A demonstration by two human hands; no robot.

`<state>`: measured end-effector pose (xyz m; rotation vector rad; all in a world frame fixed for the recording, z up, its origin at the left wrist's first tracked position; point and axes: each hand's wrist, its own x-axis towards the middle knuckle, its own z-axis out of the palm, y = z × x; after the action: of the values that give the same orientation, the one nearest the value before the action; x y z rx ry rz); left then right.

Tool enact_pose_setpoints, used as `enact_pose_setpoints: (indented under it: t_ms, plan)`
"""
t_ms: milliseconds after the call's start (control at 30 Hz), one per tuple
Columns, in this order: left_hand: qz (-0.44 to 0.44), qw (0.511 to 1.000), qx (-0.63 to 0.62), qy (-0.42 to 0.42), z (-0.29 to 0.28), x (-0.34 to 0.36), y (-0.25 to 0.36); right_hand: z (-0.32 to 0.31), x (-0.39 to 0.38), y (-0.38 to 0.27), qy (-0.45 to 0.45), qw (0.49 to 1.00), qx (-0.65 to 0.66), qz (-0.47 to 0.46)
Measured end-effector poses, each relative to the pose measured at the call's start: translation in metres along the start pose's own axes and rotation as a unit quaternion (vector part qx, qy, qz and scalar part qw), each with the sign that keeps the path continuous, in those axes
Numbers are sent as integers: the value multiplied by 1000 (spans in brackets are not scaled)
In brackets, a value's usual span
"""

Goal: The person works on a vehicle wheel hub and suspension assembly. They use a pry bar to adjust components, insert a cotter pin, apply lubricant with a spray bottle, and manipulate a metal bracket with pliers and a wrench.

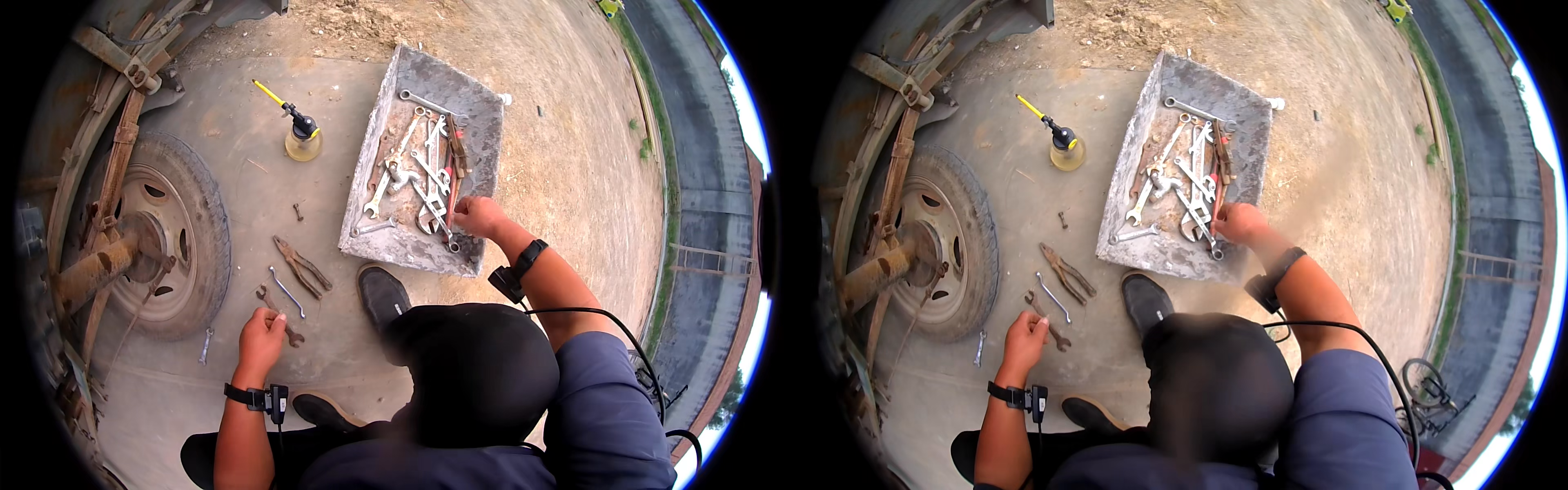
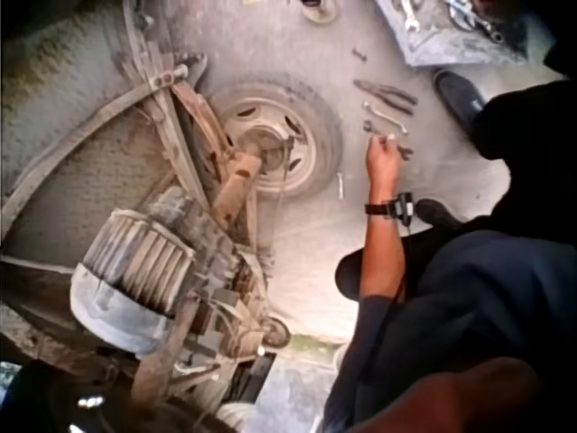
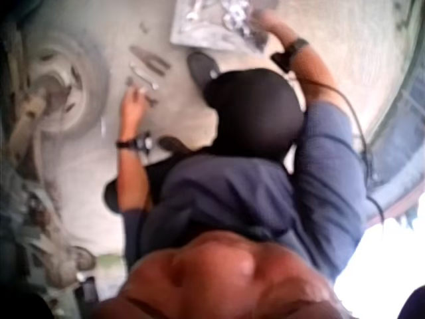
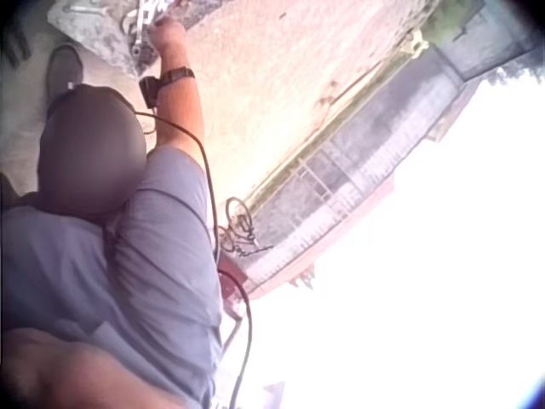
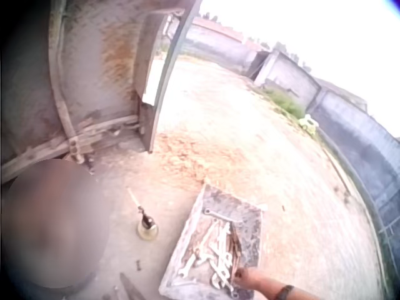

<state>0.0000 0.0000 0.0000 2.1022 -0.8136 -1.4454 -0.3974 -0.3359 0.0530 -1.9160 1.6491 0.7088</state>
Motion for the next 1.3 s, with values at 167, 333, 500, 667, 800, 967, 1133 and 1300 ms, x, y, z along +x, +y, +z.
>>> enact_pose_setpoints:
  t_ms: [167,333,500,667,800,967,1133,1300]
  plan:
    - [-26,1000,0,9,-4,-16,12,40,10,11,51,996,69,-12]
    - [-32,999,5,22,-8,-19,7,55,25,9,130,991,-4,37]
    - [-49,999,10,21,2,-16,2,56,40,-6,128,987,-17,91]
    - [-41,998,47,16,7,-23,15,57,35,-13,117,988,-6,97]
    - [-25,999,27,9,14,-18,13,62,38,-3,120,987,-21,106]
    - [-5,1000,1,13,20,-12,12,49,43,-7,113,984,5,137]
    - [-40,999,12,12,13,-17,9,36,29,-21,107,985,51,122]
    - [-13,999,43,15,9,-12,31,4,8,24,70,942,314,97]
